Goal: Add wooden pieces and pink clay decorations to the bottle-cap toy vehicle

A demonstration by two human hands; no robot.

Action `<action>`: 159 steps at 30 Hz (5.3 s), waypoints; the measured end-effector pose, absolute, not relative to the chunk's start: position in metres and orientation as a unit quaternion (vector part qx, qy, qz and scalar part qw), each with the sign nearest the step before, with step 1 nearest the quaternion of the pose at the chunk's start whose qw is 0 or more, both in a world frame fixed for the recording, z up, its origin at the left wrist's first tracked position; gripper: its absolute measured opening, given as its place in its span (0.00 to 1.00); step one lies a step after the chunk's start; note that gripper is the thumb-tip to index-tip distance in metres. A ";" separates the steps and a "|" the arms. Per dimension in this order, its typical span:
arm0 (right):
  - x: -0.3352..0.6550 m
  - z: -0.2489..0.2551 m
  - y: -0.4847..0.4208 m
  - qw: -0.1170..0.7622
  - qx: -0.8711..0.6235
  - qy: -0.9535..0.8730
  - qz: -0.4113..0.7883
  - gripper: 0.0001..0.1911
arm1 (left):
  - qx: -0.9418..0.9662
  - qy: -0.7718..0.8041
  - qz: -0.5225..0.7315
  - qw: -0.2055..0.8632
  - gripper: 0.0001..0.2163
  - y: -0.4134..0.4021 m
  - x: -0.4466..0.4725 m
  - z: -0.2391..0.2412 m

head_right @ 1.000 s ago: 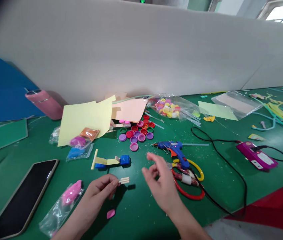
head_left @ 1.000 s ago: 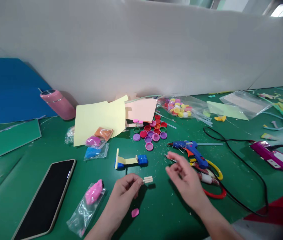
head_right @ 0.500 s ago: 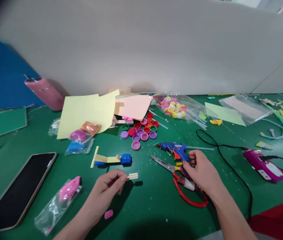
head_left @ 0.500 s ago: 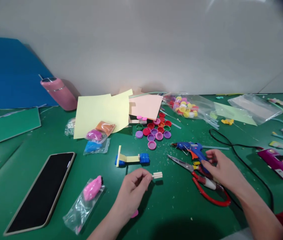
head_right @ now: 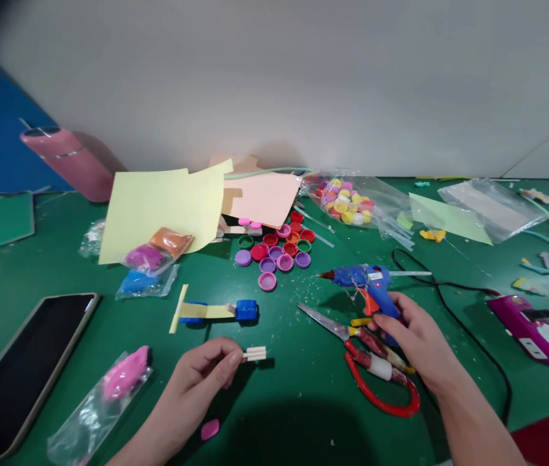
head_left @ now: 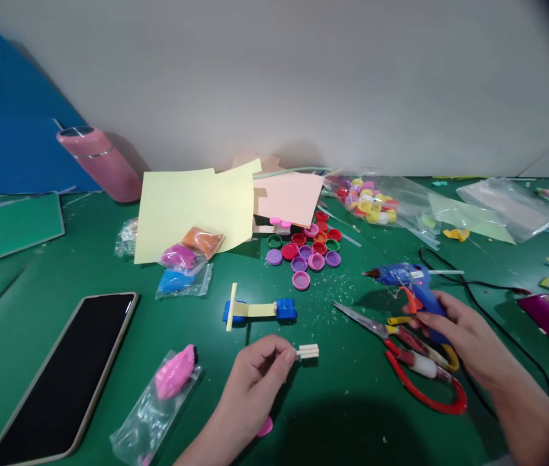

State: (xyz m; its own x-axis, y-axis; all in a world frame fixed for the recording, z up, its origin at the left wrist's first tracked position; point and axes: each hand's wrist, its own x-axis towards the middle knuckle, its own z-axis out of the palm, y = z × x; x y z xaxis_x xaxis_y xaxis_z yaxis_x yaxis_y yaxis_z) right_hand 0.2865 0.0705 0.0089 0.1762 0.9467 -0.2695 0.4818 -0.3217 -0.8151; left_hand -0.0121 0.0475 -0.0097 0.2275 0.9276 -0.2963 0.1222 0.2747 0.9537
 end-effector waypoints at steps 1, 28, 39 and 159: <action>0.282 0.014 0.068 0.324 -0.672 -0.462 0.480 0.16 | 0.501 0.524 0.335 0.601 0.11 0.048 -0.012 -0.010; 0.203 0.015 0.045 0.246 -0.652 -0.640 0.325 0.17 | 0.489 0.542 0.344 0.591 0.11 0.050 -0.018 -0.013; 0.203 0.014 0.046 0.184 -0.654 -0.662 0.316 0.19 | 0.505 0.538 0.350 0.577 0.09 0.049 -0.017 -0.011; 0.206 0.010 0.043 0.172 -0.667 -0.676 0.259 0.14 | 0.679 0.560 0.324 0.347 0.08 0.050 -0.019 -0.010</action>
State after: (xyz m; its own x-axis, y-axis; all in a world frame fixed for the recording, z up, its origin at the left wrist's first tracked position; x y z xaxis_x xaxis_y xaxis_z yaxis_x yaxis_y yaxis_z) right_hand 0.2062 0.0430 0.0103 -0.0496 0.9923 -0.1131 0.8138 -0.0255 -0.5806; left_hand -0.0187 0.0504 -0.0103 0.1625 0.9854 0.0509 0.5355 -0.1314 0.8342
